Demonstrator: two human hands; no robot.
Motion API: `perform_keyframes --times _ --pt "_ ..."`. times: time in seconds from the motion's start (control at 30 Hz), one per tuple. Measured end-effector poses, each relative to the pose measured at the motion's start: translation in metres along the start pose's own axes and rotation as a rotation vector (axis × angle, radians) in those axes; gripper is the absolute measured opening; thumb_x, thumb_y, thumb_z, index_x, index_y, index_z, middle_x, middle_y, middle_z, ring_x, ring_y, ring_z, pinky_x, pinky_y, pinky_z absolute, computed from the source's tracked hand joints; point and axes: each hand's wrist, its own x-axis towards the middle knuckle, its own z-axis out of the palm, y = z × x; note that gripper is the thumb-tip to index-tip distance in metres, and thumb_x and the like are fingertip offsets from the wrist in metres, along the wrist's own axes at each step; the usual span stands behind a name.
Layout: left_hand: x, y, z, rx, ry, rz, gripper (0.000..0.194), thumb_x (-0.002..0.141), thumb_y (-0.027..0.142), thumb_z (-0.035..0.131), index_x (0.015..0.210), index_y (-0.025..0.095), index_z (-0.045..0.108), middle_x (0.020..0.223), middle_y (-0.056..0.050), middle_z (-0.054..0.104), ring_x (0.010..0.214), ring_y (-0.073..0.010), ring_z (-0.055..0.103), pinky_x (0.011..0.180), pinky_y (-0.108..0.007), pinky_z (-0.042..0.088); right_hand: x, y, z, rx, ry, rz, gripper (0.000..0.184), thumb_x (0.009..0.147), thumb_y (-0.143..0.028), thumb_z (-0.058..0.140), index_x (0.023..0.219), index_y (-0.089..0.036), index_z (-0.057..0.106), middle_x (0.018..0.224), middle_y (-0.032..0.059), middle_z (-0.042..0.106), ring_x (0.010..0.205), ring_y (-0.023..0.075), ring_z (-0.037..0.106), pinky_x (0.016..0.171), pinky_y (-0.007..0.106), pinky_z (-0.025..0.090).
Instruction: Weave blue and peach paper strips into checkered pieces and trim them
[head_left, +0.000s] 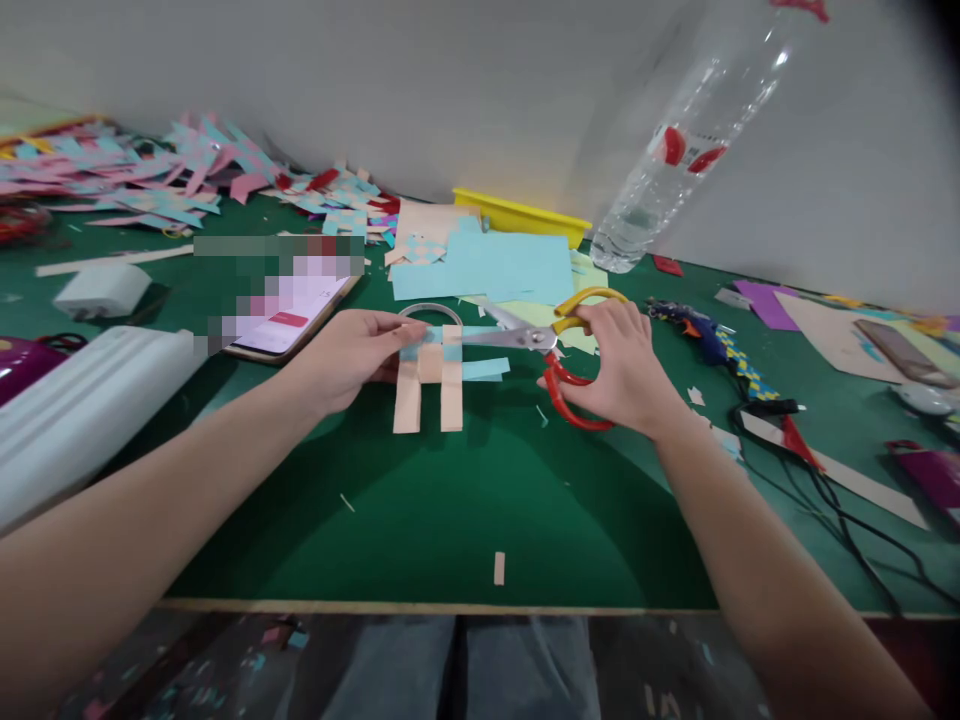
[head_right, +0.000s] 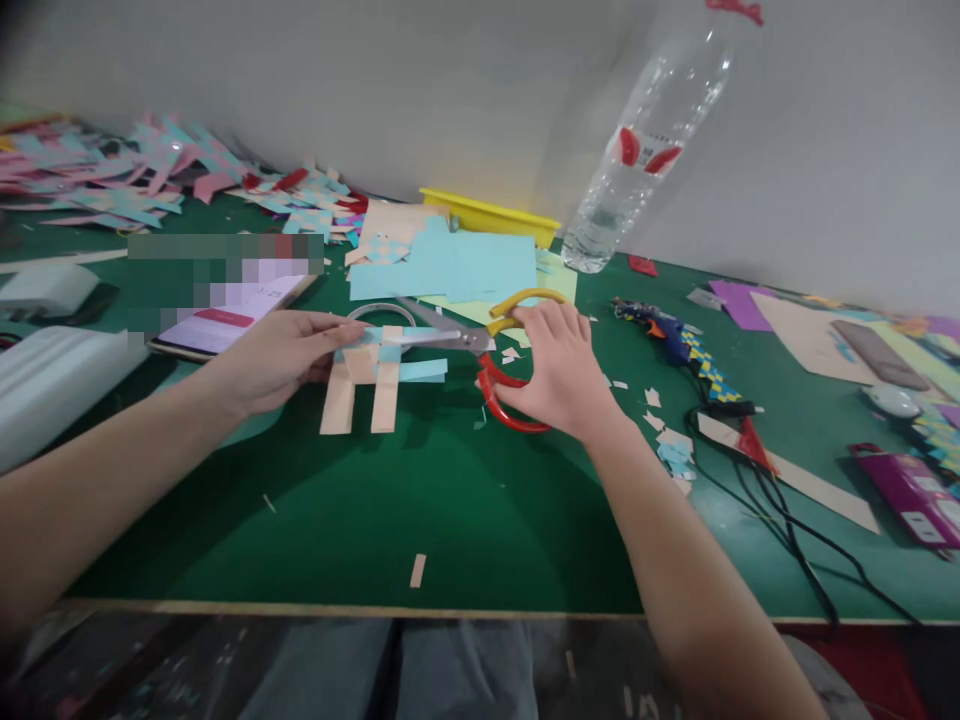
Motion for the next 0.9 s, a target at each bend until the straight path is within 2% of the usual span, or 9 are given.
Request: perform_keyframes --times 0.1,0.33,0.67,0.9 --pt "0.003 -0.002 -0.003 0.015 0.038 0.031 0.013 0.078 0.031 0.07 0.087 0.023 0.075 0.084 -0.005 0.073 0.067 -0.0174 0.067 0.054 -0.024 0.057 -0.001 -0.005 0.002 0.004 -0.033 -0.09 0.056 0.072 -0.047 0.065 0.117 -0.019 0.046 0.106 0.012 0.055 0.103 0.0319 0.05 0.089 0.047 0.04" --pt "0.002 -0.005 -0.001 0.049 0.069 0.128 0.015 0.08 0.031 0.068 0.09 0.023 0.074 0.089 -0.004 0.073 0.073 -0.0175 0.068 0.061 -0.025 0.058 -0.001 -0.01 0.012 0.133 -0.152 -0.116 0.047 0.072 -0.04 0.066 0.112 -0.017 0.055 0.108 0.0119 0.061 0.104 0.0293 0.056 0.092 0.045 0.046" --pt "-0.004 0.001 0.003 -0.023 0.005 0.058 0.011 0.081 0.027 0.067 0.089 0.022 0.074 0.093 -0.005 0.073 0.078 -0.0185 0.067 0.062 -0.026 0.057 -0.004 -0.014 0.015 0.178 -0.202 -0.084 0.039 0.07 -0.038 0.067 0.104 -0.02 0.063 0.104 0.0079 0.068 0.095 0.0251 0.064 0.079 0.039 0.054" --pt "-0.005 0.003 0.0 -0.179 -0.121 -0.033 0.015 0.076 0.037 0.073 0.078 0.022 0.073 0.082 -0.004 0.072 0.076 -0.0153 0.065 0.063 -0.022 0.055 -0.005 -0.009 0.016 0.143 -0.112 -0.034 0.035 0.068 -0.036 0.068 0.1 -0.021 0.065 0.102 0.0072 0.07 0.097 0.027 0.066 0.074 0.038 0.054"
